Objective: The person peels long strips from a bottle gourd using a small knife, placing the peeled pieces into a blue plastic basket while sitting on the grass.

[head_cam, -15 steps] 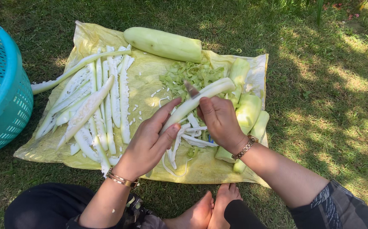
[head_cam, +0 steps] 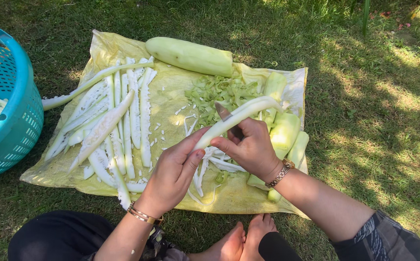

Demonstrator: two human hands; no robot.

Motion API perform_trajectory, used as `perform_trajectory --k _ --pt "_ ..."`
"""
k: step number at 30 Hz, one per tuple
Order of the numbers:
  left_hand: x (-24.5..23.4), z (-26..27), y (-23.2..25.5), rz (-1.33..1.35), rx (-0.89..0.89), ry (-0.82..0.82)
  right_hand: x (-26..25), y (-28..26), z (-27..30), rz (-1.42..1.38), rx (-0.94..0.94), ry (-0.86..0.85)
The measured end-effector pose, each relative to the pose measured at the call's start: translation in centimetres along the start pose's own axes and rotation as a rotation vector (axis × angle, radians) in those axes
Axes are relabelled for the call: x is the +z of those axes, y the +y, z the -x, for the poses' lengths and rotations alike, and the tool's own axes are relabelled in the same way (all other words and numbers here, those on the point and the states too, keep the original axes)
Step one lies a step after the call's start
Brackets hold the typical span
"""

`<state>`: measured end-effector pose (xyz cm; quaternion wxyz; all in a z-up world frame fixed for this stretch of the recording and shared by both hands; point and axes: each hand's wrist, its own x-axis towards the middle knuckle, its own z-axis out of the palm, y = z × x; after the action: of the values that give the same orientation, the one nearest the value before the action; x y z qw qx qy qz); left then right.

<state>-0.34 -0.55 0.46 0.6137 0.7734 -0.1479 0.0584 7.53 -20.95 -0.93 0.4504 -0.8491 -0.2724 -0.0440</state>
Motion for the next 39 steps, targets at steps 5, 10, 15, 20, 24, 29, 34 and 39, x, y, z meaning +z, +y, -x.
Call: perform_trajectory --k 5,10,15,20,24,29,34,39 --pt "0.5 -0.5 0.0 -0.018 0.038 0.014 1.0 -1.0 0.7 -0.073 -0.054 -0.039" --pt "1.0 -1.1 -0.4 -0.064 0.025 0.018 1.9 -1.3 1.3 -0.087 -0.040 -0.041" --pt "-0.2 -1.2 -0.3 -0.029 0.033 -0.060 1.3 0.3 0.8 -0.022 -0.059 -0.070" --pt "-0.7 -0.1 -0.2 0.000 -0.064 -0.053 -0.2 0.7 -0.2 -0.095 0.043 0.008" --pt "0.0 0.5 0.1 -0.098 -0.144 0.008 0.7 -0.8 0.0 -0.004 0.082 0.013" --pt "0.0 0.2 0.8 -0.106 -0.009 0.014 0.7 -1.2 0.4 0.022 0.040 -0.019" --pt "0.5 -0.2 0.4 -0.057 0.030 0.031 1.1 -0.9 0.9 -0.055 -0.055 -0.029" --pt "0.6 -1.3 0.1 -0.185 -0.018 -0.018 1.9 -1.5 1.2 -0.078 0.010 -0.051"
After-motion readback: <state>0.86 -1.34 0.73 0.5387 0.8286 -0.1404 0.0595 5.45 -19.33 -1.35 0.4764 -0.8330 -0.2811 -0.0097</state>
